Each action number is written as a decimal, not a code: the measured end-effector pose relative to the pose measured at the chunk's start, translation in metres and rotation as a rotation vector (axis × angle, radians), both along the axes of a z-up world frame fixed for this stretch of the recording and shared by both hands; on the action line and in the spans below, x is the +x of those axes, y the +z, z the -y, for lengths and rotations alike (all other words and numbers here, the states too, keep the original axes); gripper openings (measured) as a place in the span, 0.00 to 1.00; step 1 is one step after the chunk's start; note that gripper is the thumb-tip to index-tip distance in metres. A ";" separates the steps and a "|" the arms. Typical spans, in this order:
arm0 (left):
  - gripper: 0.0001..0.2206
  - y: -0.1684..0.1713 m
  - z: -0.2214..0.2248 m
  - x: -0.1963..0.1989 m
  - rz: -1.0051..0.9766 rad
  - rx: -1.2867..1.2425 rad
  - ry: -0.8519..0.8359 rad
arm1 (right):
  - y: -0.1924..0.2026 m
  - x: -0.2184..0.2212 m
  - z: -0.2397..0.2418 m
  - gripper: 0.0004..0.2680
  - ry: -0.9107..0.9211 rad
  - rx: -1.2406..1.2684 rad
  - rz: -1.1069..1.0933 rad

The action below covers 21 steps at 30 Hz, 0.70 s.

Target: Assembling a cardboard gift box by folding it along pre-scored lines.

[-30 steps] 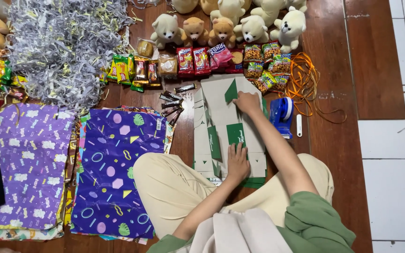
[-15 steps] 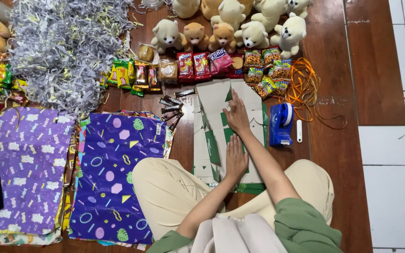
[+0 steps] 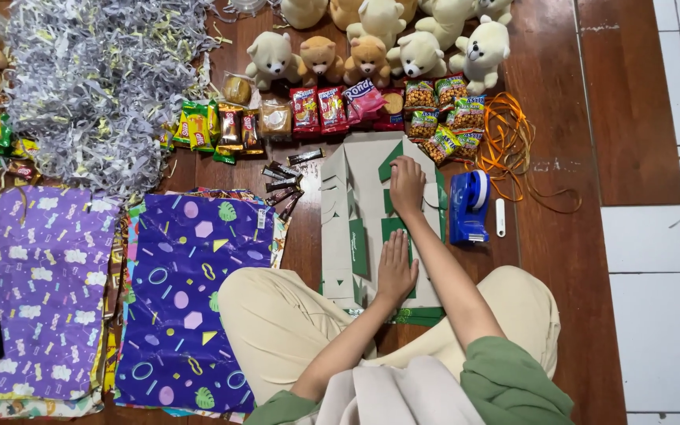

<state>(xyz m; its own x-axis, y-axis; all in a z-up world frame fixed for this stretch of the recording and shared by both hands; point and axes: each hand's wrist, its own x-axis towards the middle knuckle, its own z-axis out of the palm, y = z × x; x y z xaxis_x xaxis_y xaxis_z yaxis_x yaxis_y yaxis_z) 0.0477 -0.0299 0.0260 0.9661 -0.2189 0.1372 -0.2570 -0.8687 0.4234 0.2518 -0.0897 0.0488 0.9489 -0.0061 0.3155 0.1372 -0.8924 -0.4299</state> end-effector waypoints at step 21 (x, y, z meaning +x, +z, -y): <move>0.30 -0.009 0.001 0.014 0.109 -0.029 0.057 | 0.021 0.018 -0.004 0.21 0.093 -0.076 -0.287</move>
